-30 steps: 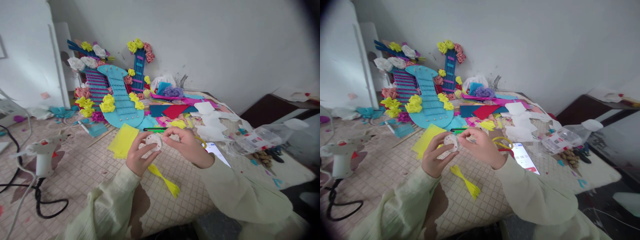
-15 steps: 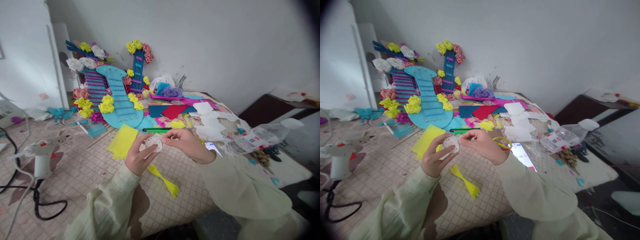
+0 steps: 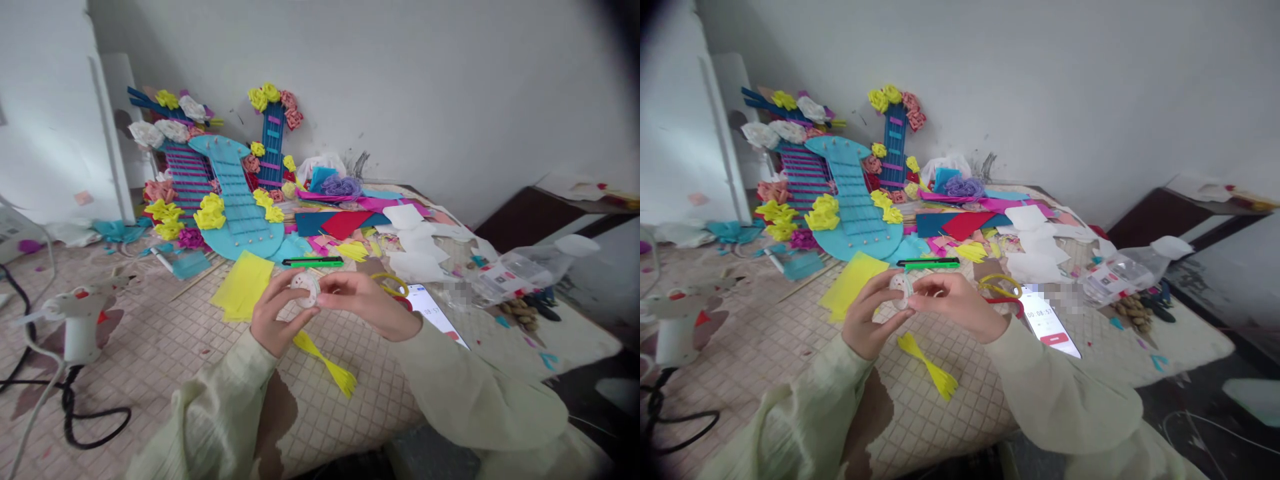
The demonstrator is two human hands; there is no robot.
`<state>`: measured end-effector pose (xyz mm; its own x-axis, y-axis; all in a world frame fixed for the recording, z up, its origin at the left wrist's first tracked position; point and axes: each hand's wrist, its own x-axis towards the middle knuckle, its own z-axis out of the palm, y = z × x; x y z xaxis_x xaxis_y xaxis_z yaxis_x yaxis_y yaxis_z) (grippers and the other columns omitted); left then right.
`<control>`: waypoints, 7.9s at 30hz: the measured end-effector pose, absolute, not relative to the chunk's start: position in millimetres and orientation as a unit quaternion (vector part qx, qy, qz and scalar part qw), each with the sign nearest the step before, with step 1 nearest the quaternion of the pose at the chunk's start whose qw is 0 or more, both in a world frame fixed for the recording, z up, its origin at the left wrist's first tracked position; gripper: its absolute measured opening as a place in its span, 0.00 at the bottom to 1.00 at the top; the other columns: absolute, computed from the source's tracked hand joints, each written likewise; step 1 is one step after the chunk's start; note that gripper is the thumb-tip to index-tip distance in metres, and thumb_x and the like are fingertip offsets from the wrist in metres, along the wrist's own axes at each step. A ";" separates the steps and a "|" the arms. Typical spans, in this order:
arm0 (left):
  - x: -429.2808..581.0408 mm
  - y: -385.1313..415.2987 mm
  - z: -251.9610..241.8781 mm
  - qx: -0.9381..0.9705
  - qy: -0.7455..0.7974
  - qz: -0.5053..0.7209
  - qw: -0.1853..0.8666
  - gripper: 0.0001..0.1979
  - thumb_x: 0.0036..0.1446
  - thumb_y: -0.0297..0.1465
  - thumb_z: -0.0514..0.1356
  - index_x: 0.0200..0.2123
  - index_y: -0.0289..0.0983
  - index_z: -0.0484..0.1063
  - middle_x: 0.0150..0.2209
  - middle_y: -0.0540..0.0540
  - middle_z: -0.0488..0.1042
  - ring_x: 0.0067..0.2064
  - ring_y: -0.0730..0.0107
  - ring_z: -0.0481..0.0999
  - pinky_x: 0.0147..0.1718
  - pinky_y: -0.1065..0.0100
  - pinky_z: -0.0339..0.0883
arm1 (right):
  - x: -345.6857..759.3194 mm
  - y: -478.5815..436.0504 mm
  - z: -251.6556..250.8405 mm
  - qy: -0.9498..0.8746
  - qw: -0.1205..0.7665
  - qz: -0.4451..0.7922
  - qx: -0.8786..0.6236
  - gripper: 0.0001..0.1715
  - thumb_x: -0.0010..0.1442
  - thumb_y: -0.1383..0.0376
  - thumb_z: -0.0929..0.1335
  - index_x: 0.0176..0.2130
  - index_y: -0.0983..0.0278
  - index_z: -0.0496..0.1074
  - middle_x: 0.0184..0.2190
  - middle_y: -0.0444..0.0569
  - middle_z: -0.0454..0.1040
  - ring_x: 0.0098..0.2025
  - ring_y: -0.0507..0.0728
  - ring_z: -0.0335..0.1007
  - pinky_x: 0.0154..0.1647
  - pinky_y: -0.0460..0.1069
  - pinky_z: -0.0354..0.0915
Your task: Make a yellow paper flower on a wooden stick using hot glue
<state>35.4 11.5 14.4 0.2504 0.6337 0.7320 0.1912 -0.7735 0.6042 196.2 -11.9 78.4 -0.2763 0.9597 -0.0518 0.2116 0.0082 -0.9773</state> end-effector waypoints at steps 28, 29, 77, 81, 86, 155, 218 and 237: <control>35.7 10.5 -14.4 0.913 0.211 0.211 0.278 0.05 0.39 0.27 0.59 0.24 0.42 0.72 0.27 0.50 0.71 0.34 0.65 0.69 0.38 0.60 0.57 | 298.8 67.1 19.1 -0.657 0.216 0.116 -0.713 0.16 0.42 0.62 0.67 0.34 0.66 0.71 0.28 0.48 0.72 0.30 0.53 0.65 0.31 0.46 0.58; 36.1 11.7 -12.3 0.903 0.225 0.227 0.287 0.04 0.41 0.28 0.59 0.24 0.41 0.72 0.27 0.50 0.72 0.33 0.65 0.70 0.38 0.60 0.58 | 298.9 64.5 25.7 -0.655 0.233 0.116 -0.710 0.18 0.45 0.62 0.66 0.37 0.67 0.70 0.30 0.49 0.72 0.30 0.53 0.65 0.31 0.46 0.58; 33.4 25.0 10.8 0.501 0.421 0.504 0.564 0.03 0.43 0.30 0.60 0.22 0.36 0.72 0.23 0.52 0.71 0.26 0.77 0.67 0.26 0.74 0.62 | 179.1 14.0 16.7 -0.545 0.457 0.538 -0.452 0.08 0.47 0.63 0.67 0.26 0.66 0.68 0.21 0.42 0.64 0.26 0.48 0.59 0.28 0.45 0.59; 33.4 25.5 9.2 0.477 0.410 0.505 0.591 0.03 0.43 0.30 0.61 0.22 0.36 0.72 0.22 0.52 0.71 0.26 0.78 0.67 0.27 0.75 0.61 | 180.2 14.2 14.9 -0.541 0.458 0.552 -0.440 0.07 0.47 0.63 0.68 0.26 0.66 0.68 0.22 0.42 0.64 0.26 0.48 0.59 0.28 0.45 0.59; 34.3 26.5 12.0 0.405 0.378 0.488 0.675 0.06 0.39 0.31 0.63 0.20 0.35 0.72 0.21 0.52 0.70 0.24 0.78 0.65 0.24 0.75 0.58 | 181.9 14.3 12.9 -0.543 0.454 0.579 -0.405 0.06 0.47 0.63 0.68 0.27 0.65 0.69 0.23 0.42 0.66 0.27 0.48 0.61 0.29 0.45 0.59; 40.1 27.3 10.2 0.256 0.427 0.479 0.723 0.13 0.37 0.31 0.65 0.29 0.34 0.68 0.22 0.52 0.70 0.22 0.78 0.69 0.22 0.76 0.61 | 186.9 11.5 18.1 -0.755 0.451 0.263 -0.396 0.10 0.51 0.67 0.65 0.37 0.62 0.65 0.36 0.49 0.69 0.41 0.55 0.65 0.43 0.52 0.61; 25.3 26.0 13.6 0.798 0.337 0.422 0.267 0.18 0.45 0.20 0.53 0.42 0.36 0.63 0.39 0.44 0.68 0.39 0.69 0.68 0.34 0.66 0.67 | 207.7 28.4 13.2 -0.705 0.478 0.207 -0.480 0.05 0.46 0.66 0.69 0.28 0.63 0.73 0.28 0.46 0.75 0.32 0.53 0.70 0.36 0.47 0.66; 23.1 29.4 9.4 0.830 0.433 0.346 0.065 0.33 0.42 0.37 0.59 0.53 0.37 0.53 0.46 0.42 0.65 0.49 0.57 0.60 0.47 0.57 0.52 | 200.3 24.3 14.6 -0.805 0.425 0.175 -0.374 0.04 0.50 0.68 0.67 0.30 0.64 0.72 0.28 0.47 0.75 0.32 0.53 0.69 0.35 0.49 0.65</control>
<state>23.1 29.4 9.4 0.3865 0.7635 0.5174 0.6738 -0.6168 0.4068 200.3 24.3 14.6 -0.3591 0.7510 0.5541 0.4526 0.6594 -0.6003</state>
